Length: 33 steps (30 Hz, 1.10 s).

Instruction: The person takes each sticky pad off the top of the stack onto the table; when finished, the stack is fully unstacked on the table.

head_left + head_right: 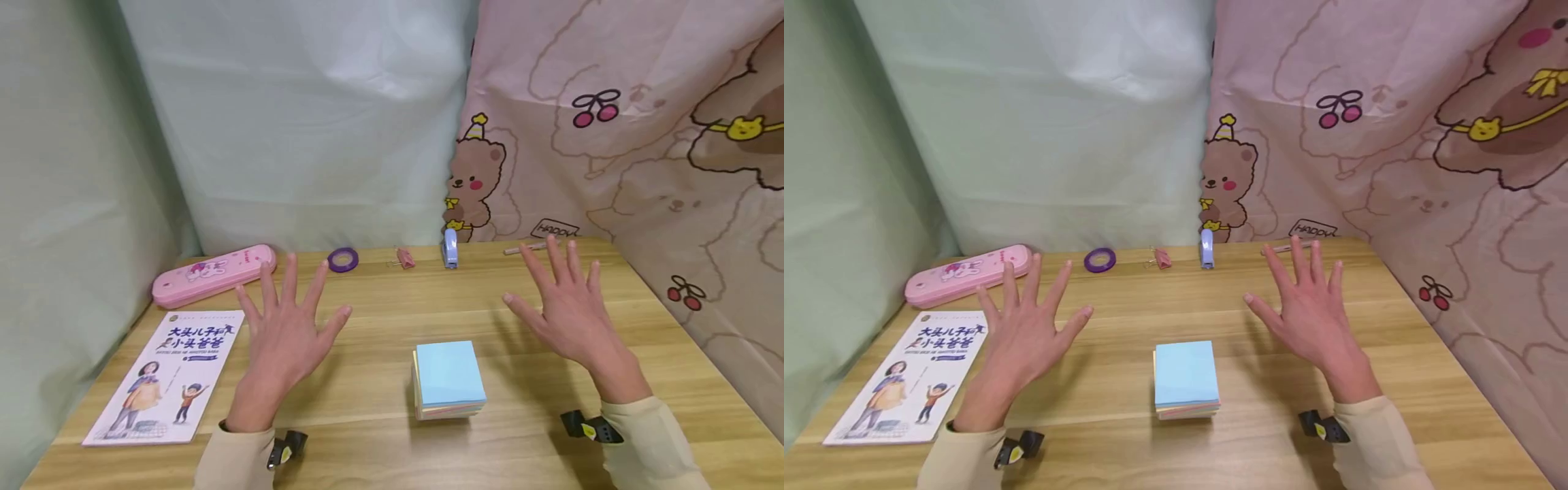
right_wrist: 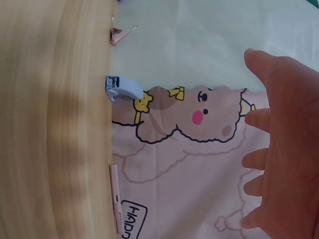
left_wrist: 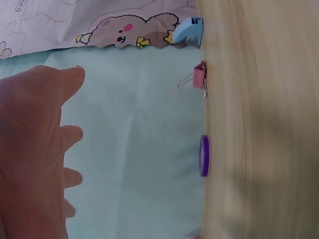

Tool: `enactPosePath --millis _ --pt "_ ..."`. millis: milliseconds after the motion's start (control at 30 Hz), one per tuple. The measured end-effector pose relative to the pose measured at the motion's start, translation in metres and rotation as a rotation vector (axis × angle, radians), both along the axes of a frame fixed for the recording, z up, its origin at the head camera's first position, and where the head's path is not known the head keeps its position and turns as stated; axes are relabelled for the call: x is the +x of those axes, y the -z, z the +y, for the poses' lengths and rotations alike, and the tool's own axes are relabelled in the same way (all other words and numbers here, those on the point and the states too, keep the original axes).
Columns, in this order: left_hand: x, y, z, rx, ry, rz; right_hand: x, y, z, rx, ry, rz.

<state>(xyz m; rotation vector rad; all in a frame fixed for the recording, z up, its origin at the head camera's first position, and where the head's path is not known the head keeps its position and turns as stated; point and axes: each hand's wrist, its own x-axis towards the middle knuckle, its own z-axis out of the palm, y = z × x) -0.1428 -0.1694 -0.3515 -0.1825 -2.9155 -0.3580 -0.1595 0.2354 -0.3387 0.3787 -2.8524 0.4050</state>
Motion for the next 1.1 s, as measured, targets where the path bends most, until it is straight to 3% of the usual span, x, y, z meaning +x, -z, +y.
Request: enactPosePath --millis 100,167,267,367,500,700,1100 --pt "0.005 -0.003 0.006 0.072 0.073 -0.048 0.001 -0.001 -0.001 -0.064 -0.045 -0.018" --pt "0.012 -0.006 0.016 0.163 0.174 -0.107 0.004 -0.001 -0.003 -0.165 -0.120 -0.060" --pt "0.029 -0.010 0.036 0.298 0.323 -0.224 0.013 0.003 -0.008 -0.332 -0.297 -0.171" --pt "0.044 -0.012 0.054 0.372 0.397 -0.314 0.022 0.012 -0.013 -0.426 -0.479 -0.305" --pt "0.053 -0.010 0.070 0.404 0.412 -0.345 0.026 0.024 -0.021 -0.482 -0.611 -0.425" --pt "0.052 -0.002 0.082 0.403 0.441 -0.289 0.027 0.032 -0.032 -0.539 -0.649 -0.506" --pt "0.054 0.003 0.089 0.425 0.430 -0.330 0.038 0.029 -0.037 -0.519 -0.636 -0.485"
